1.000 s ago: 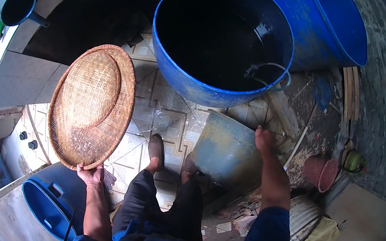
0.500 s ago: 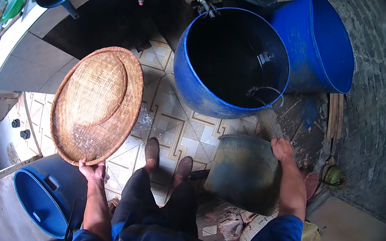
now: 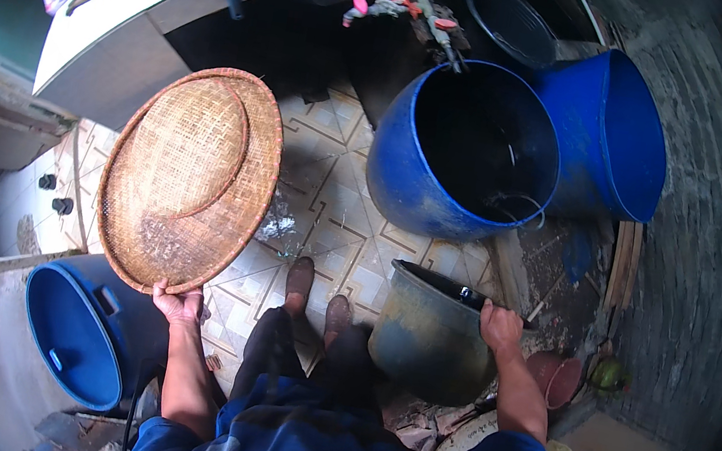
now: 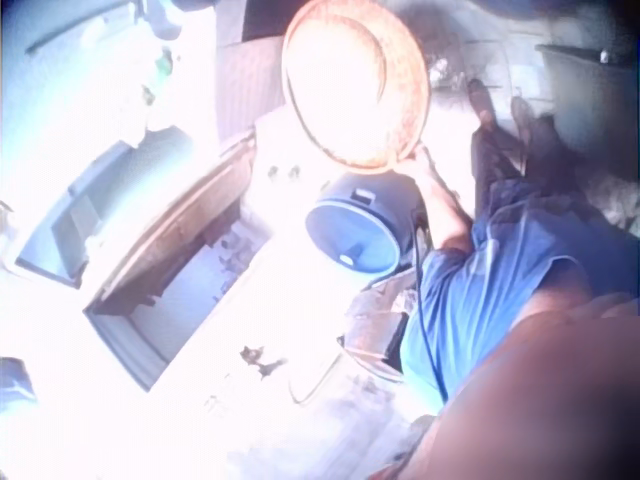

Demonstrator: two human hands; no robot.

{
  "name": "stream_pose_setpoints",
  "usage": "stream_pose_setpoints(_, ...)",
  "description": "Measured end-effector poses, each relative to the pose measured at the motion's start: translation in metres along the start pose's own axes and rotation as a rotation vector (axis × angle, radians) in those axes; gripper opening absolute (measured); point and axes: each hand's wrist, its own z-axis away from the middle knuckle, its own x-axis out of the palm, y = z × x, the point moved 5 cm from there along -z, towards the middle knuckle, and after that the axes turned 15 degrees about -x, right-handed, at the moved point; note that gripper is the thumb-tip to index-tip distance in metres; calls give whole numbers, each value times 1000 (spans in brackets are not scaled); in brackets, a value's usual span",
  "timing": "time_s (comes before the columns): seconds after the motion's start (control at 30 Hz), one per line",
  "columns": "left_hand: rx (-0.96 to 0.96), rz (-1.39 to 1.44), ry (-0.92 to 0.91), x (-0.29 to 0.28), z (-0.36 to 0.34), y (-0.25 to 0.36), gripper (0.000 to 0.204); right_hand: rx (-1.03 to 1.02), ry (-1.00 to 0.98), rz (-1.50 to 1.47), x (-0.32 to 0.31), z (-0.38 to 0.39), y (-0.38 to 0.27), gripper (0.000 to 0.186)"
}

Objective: The person stirs a grainy mixture in a large ceramic jar, adds water from a bucket, covers the jar with a sack, and then scoops some of the mixture into a woven tray. The person also moves buckets and handles a wooden stick during the process.

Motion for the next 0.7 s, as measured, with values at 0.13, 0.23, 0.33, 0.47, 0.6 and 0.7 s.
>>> stream_pose_setpoints(0.13,70,38,4,-25,33,11,64,-93,49,-42,8,2,-34,55)
stream_pose_setpoints(0.23,100,89,-6,-41,57,16,66,-196,-5,-44,15,3,-67,55)
stream_pose_setpoints(0.33,135,129,-9,-54,77,20,66,-397,-103,21,20,7,-110,66)
stream_pose_setpoints(0.47,178,213,16,-57,92,24,70,-744,-16,-9,27,19,-183,66)
stream_pose_setpoints(0.6,198,228,-2,-44,101,35,69,-1026,-18,-90,25,11,-262,59)
stream_pose_setpoints(0.7,281,249,-63,-24,105,50,65,-1190,-32,-101,14,-7,-329,53)
